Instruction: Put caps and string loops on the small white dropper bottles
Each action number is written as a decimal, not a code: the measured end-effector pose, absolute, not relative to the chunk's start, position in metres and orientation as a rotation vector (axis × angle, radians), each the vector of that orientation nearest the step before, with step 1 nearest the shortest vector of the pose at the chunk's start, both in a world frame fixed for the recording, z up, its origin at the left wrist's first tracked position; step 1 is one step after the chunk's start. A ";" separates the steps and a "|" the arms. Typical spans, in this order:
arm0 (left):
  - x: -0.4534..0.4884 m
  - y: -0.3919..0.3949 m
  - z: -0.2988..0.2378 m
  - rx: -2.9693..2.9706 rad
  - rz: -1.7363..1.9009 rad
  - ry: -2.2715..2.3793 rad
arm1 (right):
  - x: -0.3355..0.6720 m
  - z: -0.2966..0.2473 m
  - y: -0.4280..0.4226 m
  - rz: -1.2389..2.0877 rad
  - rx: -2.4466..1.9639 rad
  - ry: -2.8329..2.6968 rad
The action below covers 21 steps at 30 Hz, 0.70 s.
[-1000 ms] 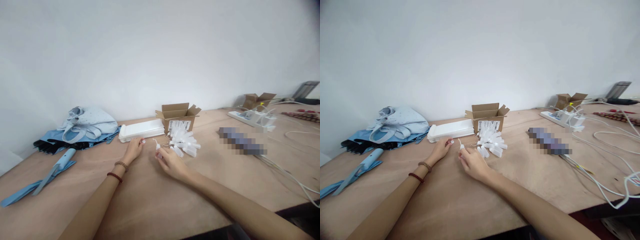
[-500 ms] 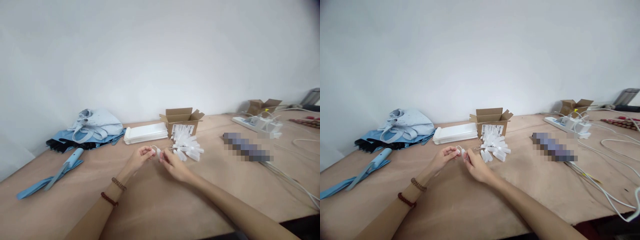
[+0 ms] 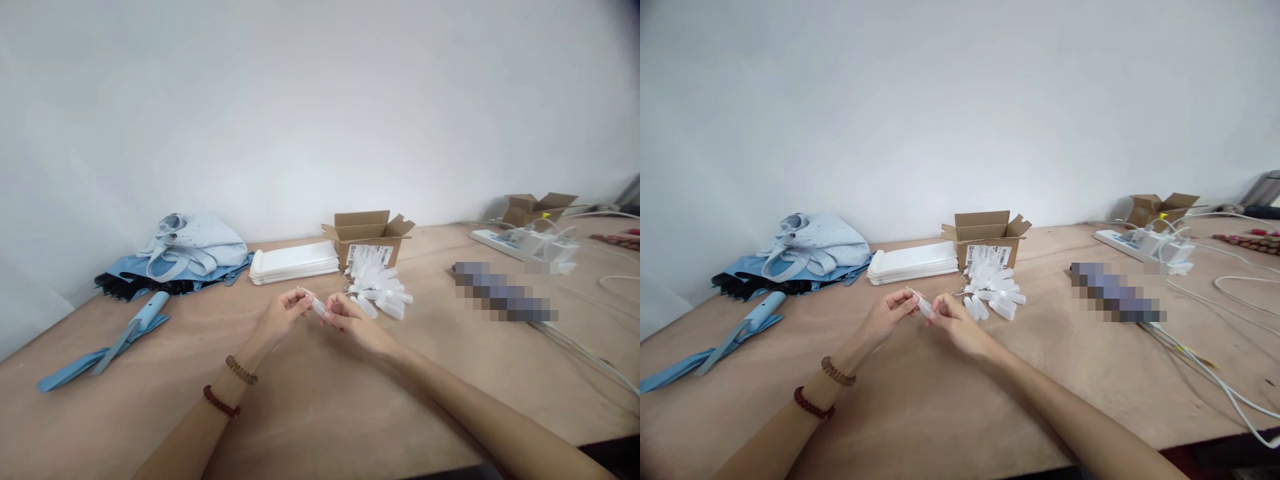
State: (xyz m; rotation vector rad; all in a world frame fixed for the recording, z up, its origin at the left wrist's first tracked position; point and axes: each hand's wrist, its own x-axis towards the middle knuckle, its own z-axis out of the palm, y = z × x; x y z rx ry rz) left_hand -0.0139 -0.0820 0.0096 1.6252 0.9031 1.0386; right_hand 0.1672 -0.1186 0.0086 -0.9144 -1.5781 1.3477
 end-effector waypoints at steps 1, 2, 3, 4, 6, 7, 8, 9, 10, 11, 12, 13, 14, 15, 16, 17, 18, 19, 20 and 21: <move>-0.014 -0.082 0.009 1.611 1.049 0.899 | 0.167 0.010 -0.119 1.469 -0.884 -1.484; -0.013 -0.082 0.008 1.590 1.057 0.893 | 0.166 0.011 -0.119 1.585 -0.846 -1.385; -0.013 -0.083 0.008 1.566 1.063 0.883 | 0.166 0.011 -0.120 1.682 -0.805 -1.288; -0.013 -0.083 0.007 1.539 1.066 0.870 | 0.166 0.011 -0.120 1.751 -0.768 -1.201; -0.013 -0.084 0.007 1.483 1.063 0.837 | 0.166 0.010 -0.121 1.831 -0.716 -1.088; -0.013 -0.084 0.008 1.456 1.054 0.818 | 0.166 0.009 -0.121 1.862 -0.696 -1.058; -0.014 -0.084 0.008 1.434 1.043 0.801 | 0.167 0.009 -0.121 1.890 -0.677 -1.037; -0.015 -0.084 0.009 1.416 1.029 0.786 | 0.167 0.008 -0.121 1.914 -0.659 -1.025; -0.016 -0.084 0.009 1.402 1.018 0.777 | 0.167 0.007 -0.121 1.933 -0.645 -1.019; -0.017 -0.084 0.010 1.393 1.009 0.773 | 0.168 0.007 -0.120 1.944 -0.635 -1.020; -0.018 -0.083 0.011 1.388 1.001 0.774 | 0.168 0.008 -0.120 1.948 -0.632 -1.026; -0.019 -0.083 0.013 1.385 0.998 0.777 | 0.169 0.008 -0.120 1.947 -0.638 -1.033; -0.020 -0.083 0.014 1.382 0.997 0.777 | 0.169 0.009 -0.119 1.939 -0.649 -1.041; -0.020 -0.084 0.015 1.378 0.998 0.775 | 0.169 0.010 -0.119 1.926 -0.663 -1.049; -0.020 -0.084 0.017 1.374 1.000 0.770 | 0.170 0.011 -0.119 1.908 -0.679 -1.058; -0.020 -0.084 0.018 1.369 1.007 0.762 | 0.170 0.012 -0.118 1.886 -0.698 -1.069; -0.020 -0.085 0.018 1.362 1.012 0.754 | 0.170 0.012 -0.118 1.862 -0.718 -1.086; -0.019 -0.085 0.018 1.359 1.011 0.750 | 0.171 0.012 -0.117 1.836 -0.735 -1.108; -0.019 -0.085 0.017 1.364 1.003 0.756 | 0.171 0.012 -0.117 1.812 -0.748 -1.138; -0.018 -0.085 0.016 1.382 0.994 0.770 | 0.171 0.012 -0.116 1.791 -0.756 -1.178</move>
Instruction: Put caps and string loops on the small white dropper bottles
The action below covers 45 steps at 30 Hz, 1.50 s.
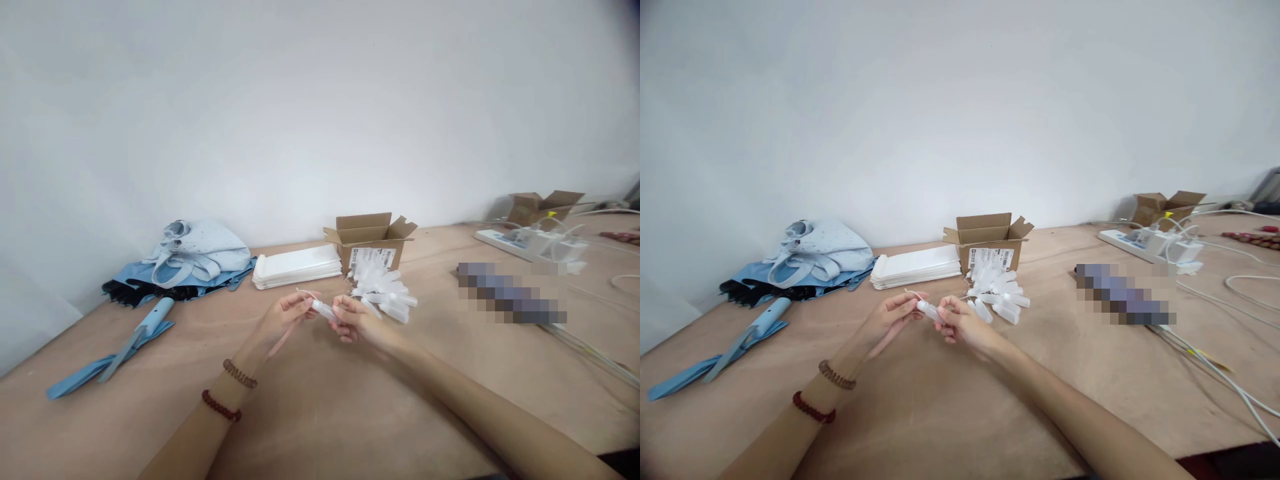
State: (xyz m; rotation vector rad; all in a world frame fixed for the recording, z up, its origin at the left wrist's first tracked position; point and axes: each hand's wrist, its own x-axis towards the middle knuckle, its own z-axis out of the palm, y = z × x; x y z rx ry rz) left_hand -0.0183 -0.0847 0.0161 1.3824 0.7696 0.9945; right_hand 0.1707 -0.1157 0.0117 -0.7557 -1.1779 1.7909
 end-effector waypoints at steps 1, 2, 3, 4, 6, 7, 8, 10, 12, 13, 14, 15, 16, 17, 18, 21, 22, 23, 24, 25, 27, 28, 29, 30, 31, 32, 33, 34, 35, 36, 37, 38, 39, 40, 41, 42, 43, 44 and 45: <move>-0.018 -0.084 0.014 1.411 0.986 0.790 | 0.171 0.011 -0.115 1.768 -0.759 -1.224; -0.018 -0.084 0.013 1.449 0.977 0.817 | 0.170 0.010 -0.114 1.745 -0.759 -1.269; -0.019 -0.083 0.011 1.495 0.967 0.847 | 0.170 0.009 -0.114 1.723 -0.760 -1.306; -0.019 -0.083 0.010 1.540 0.959 0.874 | 0.170 0.009 -0.114 1.704 -0.764 -1.329; -0.021 -0.083 0.011 1.613 0.934 0.901 | 0.170 0.008 -0.114 1.685 -0.794 -1.332; -0.021 -0.084 0.012 1.636 0.923 0.902 | 0.170 0.008 -0.114 1.681 -0.821 -1.318; -0.021 -0.084 0.014 1.646 0.918 0.898 | 0.170 0.008 -0.114 1.675 -0.856 -1.310; -0.020 -0.086 0.018 1.633 0.922 0.887 | 0.170 0.009 -0.115 1.622 -0.933 -1.329; -0.019 -0.087 0.021 1.600 0.928 0.894 | 0.169 0.010 -0.116 1.473 -0.988 -1.398; -0.019 -0.087 0.021 1.582 0.928 0.902 | 0.169 0.010 -0.117 1.384 -1.000 -1.439; -0.018 -0.087 0.022 1.570 0.922 0.909 | 0.168 0.010 -0.118 1.299 -1.003 -1.473; -0.018 -0.087 0.022 1.566 0.913 0.914 | 0.167 0.011 -0.119 1.233 -1.005 -1.500; -0.017 -0.087 0.021 1.570 0.904 0.917 | 0.166 0.011 -0.120 1.190 -1.005 -1.519; -0.017 -0.087 0.021 1.584 0.898 0.917 | 0.166 0.011 -0.121 1.172 -1.006 -1.527; -0.016 -0.087 0.020 1.608 0.892 0.912 | 0.166 0.011 -0.121 1.173 -1.009 -1.525; -0.015 -0.088 0.020 1.672 0.936 0.890 | 0.167 0.012 -0.121 1.314 -1.008 -1.433; -0.015 -0.089 0.021 1.682 0.951 0.883 | 0.168 0.013 -0.120 1.415 -1.004 -1.370; -0.014 -0.089 0.022 1.684 0.961 0.875 | 0.169 0.013 -0.119 1.521 -0.996 -1.297; -0.014 -0.090 0.022 1.680 0.962 0.869 | 0.170 0.014 -0.119 1.614 -0.984 -1.224; -0.014 -0.090 0.023 1.668 0.957 0.864 | 0.170 0.015 -0.119 1.679 -0.972 -1.163; -0.013 -0.090 0.023 1.640 0.935 0.862 | 0.170 0.016 -0.119 1.702 -0.963 -1.129; -0.013 -0.090 0.023 1.629 0.922 0.867 | 0.169 0.016 -0.120 1.668 -0.970 -1.167; -0.013 -0.090 0.023 1.622 0.907 0.874 | 0.169 0.016 -0.120 1.606 -0.988 -1.229; -0.013 -0.090 0.023 1.618 0.892 0.881 | 0.169 0.015 -0.121 1.513 -1.012 -1.304; -0.013 -0.090 0.022 1.612 0.885 0.886 | 0.169 0.014 -0.122 1.388 -1.036 -1.391; -0.013 -0.090 0.022 1.601 0.887 0.893 | 0.169 0.013 -0.122 1.237 -1.057 -1.482; -0.013 -0.090 0.022 1.582 0.898 0.902 | 0.169 0.012 -0.122 1.070 -1.074 -1.574; -0.013 -0.090 0.021 1.562 0.911 0.913 | 0.170 0.011 -0.122 0.907 -1.083 -1.663; -0.012 -0.090 0.019 1.545 0.924 0.921 | 0.171 0.009 -0.122 0.761 -1.087 -1.742; -0.012 -0.090 0.018 1.537 0.931 0.926 | 0.172 0.008 -0.121 0.647 -1.093 -1.804; -0.011 -0.090 0.015 1.541 0.933 0.928 | 0.173 0.007 -0.120 0.575 -1.109 -1.838; -0.010 -0.090 0.013 1.560 0.934 0.929 | 0.174 0.006 -0.118 0.552 -1.136 -1.841; -0.009 -0.091 0.010 1.587 0.937 0.934 | 0.174 0.006 -0.116 0.583 -1.171 -1.819; -0.007 -0.091 0.008 1.622 0.941 0.944 | 0.175 0.005 -0.114 0.669 -1.209 -1.778; -0.006 -0.092 0.006 1.660 0.946 0.958 | 0.175 0.005 -0.112 0.790 -1.238 -1.723; -0.004 -0.093 0.005 1.696 0.950 0.970 | 0.175 0.004 -0.110 0.923 -1.251 -1.661; -0.003 -0.094 0.004 1.724 0.955 0.975 | 0.176 0.003 -0.109 1.038 -1.250 -1.604; -0.002 -0.094 0.004 1.742 0.962 0.976 | 0.176 0.002 -0.107 1.110 -1.242 -1.562; -0.002 -0.095 0.005 1.752 0.966 0.975 | 0.176 0.002 -0.107 1.123 -1.232 -1.542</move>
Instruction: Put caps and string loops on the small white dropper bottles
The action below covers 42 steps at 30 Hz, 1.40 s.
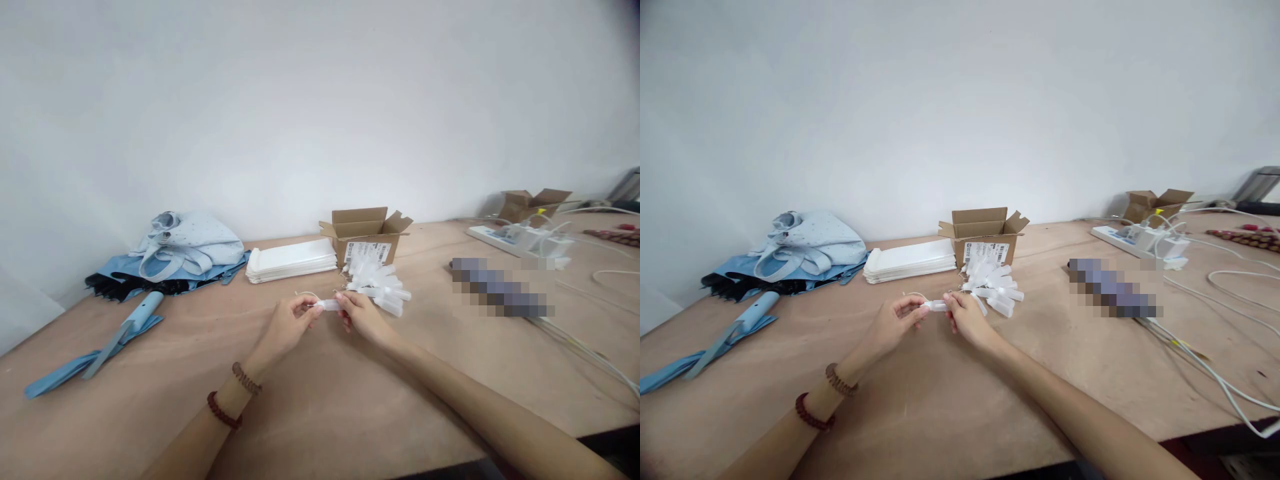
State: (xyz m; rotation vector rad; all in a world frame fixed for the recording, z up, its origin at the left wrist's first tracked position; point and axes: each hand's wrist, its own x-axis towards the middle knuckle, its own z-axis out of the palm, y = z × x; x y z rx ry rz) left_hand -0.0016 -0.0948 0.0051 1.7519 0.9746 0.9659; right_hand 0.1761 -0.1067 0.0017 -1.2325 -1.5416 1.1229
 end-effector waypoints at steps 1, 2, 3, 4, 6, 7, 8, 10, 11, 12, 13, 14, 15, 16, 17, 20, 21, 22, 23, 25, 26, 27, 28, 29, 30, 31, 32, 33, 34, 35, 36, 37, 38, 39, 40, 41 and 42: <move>-0.002 -0.095 0.006 1.754 0.967 0.979 | 0.176 0.001 -0.106 1.077 -1.223 -1.546; -0.002 -0.095 0.007 1.751 0.959 0.992 | 0.177 0.001 -0.106 0.991 -1.212 -1.576; -0.002 -0.094 0.008 1.747 0.942 1.009 | 0.177 0.000 -0.107 0.888 -1.195 -1.626; -0.003 -0.094 0.008 1.740 0.919 1.026 | 0.177 0.000 -0.107 0.782 -1.174 -1.683; -0.003 -0.094 0.007 1.694 0.851 1.044 | 0.178 0.000 -0.109 0.616 -1.132 -1.785; -0.002 -0.094 0.005 1.660 0.816 1.044 | 0.178 0.000 -0.109 0.566 -1.117 -1.818; -0.001 -0.095 0.003 1.627 0.786 1.040 | 0.178 0.001 -0.110 0.538 -1.109 -1.834; 0.002 -0.096 0.001 1.585 0.761 1.038 | 0.178 0.001 -0.110 0.529 -1.117 -1.831; 0.003 -0.097 0.000 1.589 0.768 1.042 | 0.177 0.001 -0.110 0.541 -1.135 -1.818; 0.005 -0.099 0.000 1.618 0.790 1.051 | 0.177 0.000 -0.110 0.561 -1.161 -1.797; 0.006 -0.100 0.001 1.676 0.818 1.066 | 0.176 0.000 -0.110 0.595 -1.194 -1.766; 0.007 -0.102 0.002 1.763 0.847 1.089 | 0.175 -0.001 -0.109 0.649 -1.227 -1.724; 0.008 -0.104 0.003 1.875 0.872 1.118 | 0.174 -0.002 -0.109 0.733 -1.256 -1.671; 0.009 -0.107 0.005 1.998 0.895 1.153 | 0.173 -0.003 -0.108 0.844 -1.275 -1.606; 0.010 -0.109 0.006 2.119 0.914 1.184 | 0.172 -0.004 -0.107 0.968 -1.283 -1.536; 0.013 -0.113 0.008 2.328 0.969 1.215 | 0.172 -0.006 -0.104 1.229 -1.250 -1.376; 0.014 -0.113 0.008 2.333 0.991 1.208 | 0.173 -0.005 -0.103 1.235 -1.233 -1.375; 0.014 -0.112 0.007 2.305 1.014 1.197 | 0.174 -0.005 -0.102 1.203 -1.220 -1.402; 0.013 -0.111 0.006 2.248 1.027 1.182 | 0.176 -0.003 -0.102 1.139 -1.211 -1.456; 0.012 -0.108 0.004 2.072 1.019 1.147 | 0.179 0.000 -0.103 0.929 -1.210 -1.615; 0.010 -0.106 0.003 1.973 1.003 1.124 | 0.181 0.001 -0.104 0.801 -1.211 -1.710; 0.009 -0.104 0.001 1.876 0.985 1.101 | 0.182 0.002 -0.104 0.670 -1.206 -1.802; 0.008 -0.101 0.000 1.787 0.967 1.080 | 0.183 0.002 -0.105 0.553 -1.191 -1.888; 0.008 -0.099 -0.001 1.706 0.950 1.064 | 0.185 0.003 -0.106 0.458 -1.169 -1.962; 0.007 -0.098 -0.002 1.628 0.935 1.050 | 0.185 0.002 -0.107 0.386 -1.147 -2.016; 0.007 -0.096 -0.003 1.556 0.916 1.040 | 0.186 0.002 -0.107 0.334 -1.126 -2.051; 0.008 -0.096 -0.003 1.492 0.892 1.032 | 0.186 0.001 -0.107 0.296 -1.112 -2.067; 0.008 -0.096 -0.004 1.435 0.865 1.025 | 0.187 0.000 -0.107 0.269 -1.106 -2.071; 0.009 -0.096 -0.004 1.389 0.842 1.022 | 0.187 -0.002 -0.107 0.252 -1.107 -2.071; 0.009 -0.096 -0.005 1.357 0.824 1.023 | 0.187 -0.003 -0.107 0.243 -1.113 -2.067; 0.010 -0.097 -0.005 1.335 0.816 1.029 | 0.186 -0.004 -0.107 0.242 -1.124 -2.065; 0.010 -0.098 -0.005 1.320 0.817 1.040 | 0.186 -0.004 -0.107 0.247 -1.141 -2.063; 0.010 -0.099 -0.005 1.308 0.824 1.054 | 0.185 -0.005 -0.107 0.260 -1.162 -2.060; 0.010 -0.100 -0.005 1.299 0.836 1.068 | 0.184 -0.005 -0.108 0.281 -1.188 -2.054; 0.011 -0.101 -0.005 1.294 0.845 1.078 | 0.183 -0.005 -0.108 0.309 -1.216 -2.042; 0.011 -0.101 -0.005 1.297 0.852 1.084 | 0.182 -0.005 -0.108 0.344 -1.246 -2.027; 0.011 -0.102 -0.006 1.311 0.857 1.088 | 0.181 -0.004 -0.108 0.383 -1.276 -2.008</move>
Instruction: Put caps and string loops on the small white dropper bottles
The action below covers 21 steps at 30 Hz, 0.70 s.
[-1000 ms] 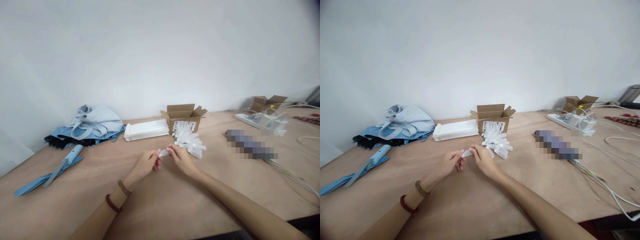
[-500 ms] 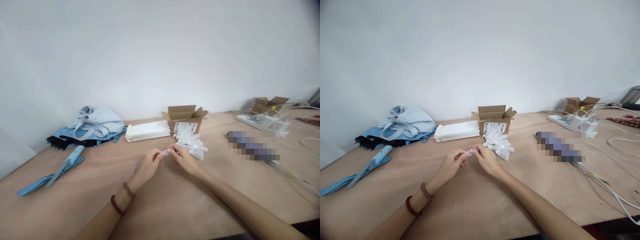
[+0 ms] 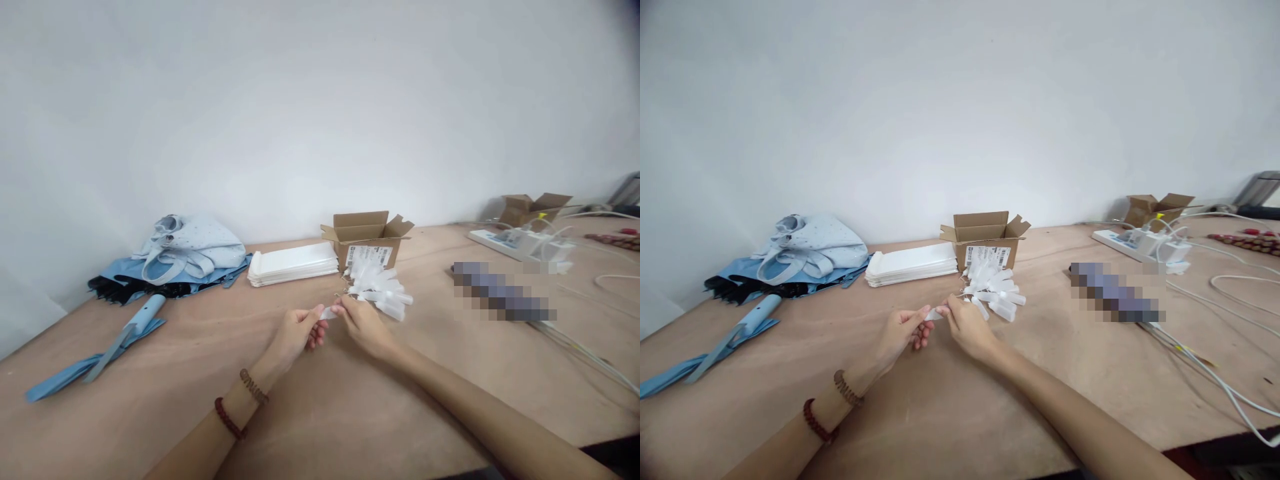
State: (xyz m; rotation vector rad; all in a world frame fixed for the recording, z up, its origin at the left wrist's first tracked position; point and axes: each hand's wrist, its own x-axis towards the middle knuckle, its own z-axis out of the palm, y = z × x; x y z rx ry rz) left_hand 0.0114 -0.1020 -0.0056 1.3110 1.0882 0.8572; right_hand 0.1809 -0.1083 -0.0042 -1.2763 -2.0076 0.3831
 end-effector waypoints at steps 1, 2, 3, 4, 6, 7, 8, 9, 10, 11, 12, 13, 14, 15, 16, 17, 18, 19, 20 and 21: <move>0.012 -0.103 -0.006 1.341 0.864 1.090 | 0.180 -0.004 -0.108 0.426 -1.304 -1.985; 0.013 -0.104 -0.006 1.384 0.872 1.092 | 0.180 -0.004 -0.107 0.469 -1.326 -1.960; 0.013 -0.105 -0.006 1.438 0.881 1.093 | 0.180 -0.004 -0.107 0.518 -1.337 -1.937; 0.014 -0.106 -0.005 1.500 0.894 1.097 | 0.180 -0.004 -0.106 0.574 -1.338 -1.915; 0.015 -0.108 -0.005 1.646 0.926 1.116 | 0.180 -0.005 -0.105 0.715 -1.317 -1.870; 0.015 -0.109 -0.005 1.720 0.941 1.131 | 0.179 -0.005 -0.105 0.794 -1.304 -1.843; 0.015 -0.109 -0.005 1.787 0.956 1.146 | 0.179 -0.006 -0.105 0.864 -1.297 -1.809; 0.015 -0.109 -0.005 1.838 0.967 1.157 | 0.179 -0.006 -0.105 0.917 -1.297 -1.775; 0.014 -0.108 -0.005 1.866 0.973 1.161 | 0.179 -0.005 -0.105 0.939 -1.303 -1.752; 0.013 -0.106 -0.006 1.866 0.975 1.162 | 0.180 -0.004 -0.104 0.918 -1.312 -1.748; 0.013 -0.104 -0.007 1.845 0.976 1.164 | 0.182 -0.003 -0.103 0.848 -1.316 -1.768; 0.012 -0.102 -0.009 1.810 0.979 1.171 | 0.185 -0.002 -0.101 0.735 -1.312 -1.811; 0.011 -0.099 -0.010 1.771 0.982 1.184 | 0.190 0.000 -0.098 0.591 -1.299 -1.861; 0.010 -0.097 -0.011 1.732 0.986 1.204 | 0.197 0.002 -0.094 0.427 -1.277 -1.908; 0.009 -0.095 -0.013 1.699 0.986 1.228 | 0.206 0.004 -0.089 0.272 -1.262 -1.928; 0.008 -0.093 -0.015 1.675 0.982 1.250 | 0.215 0.005 -0.083 0.148 -1.271 -1.908; 0.008 -0.091 -0.016 1.662 0.974 1.269 | 0.226 0.005 -0.076 0.049 -1.289 -1.867; 0.007 -0.089 -0.018 1.657 0.963 1.285 | 0.236 0.005 -0.070 -0.030 -1.299 -1.823; 0.007 -0.088 -0.019 1.661 0.953 1.296 | 0.246 0.003 -0.063 -0.095 -1.304 -1.798; 0.006 -0.087 -0.020 1.665 0.949 1.300 | 0.256 0.002 -0.057 -0.140 -1.310 -1.797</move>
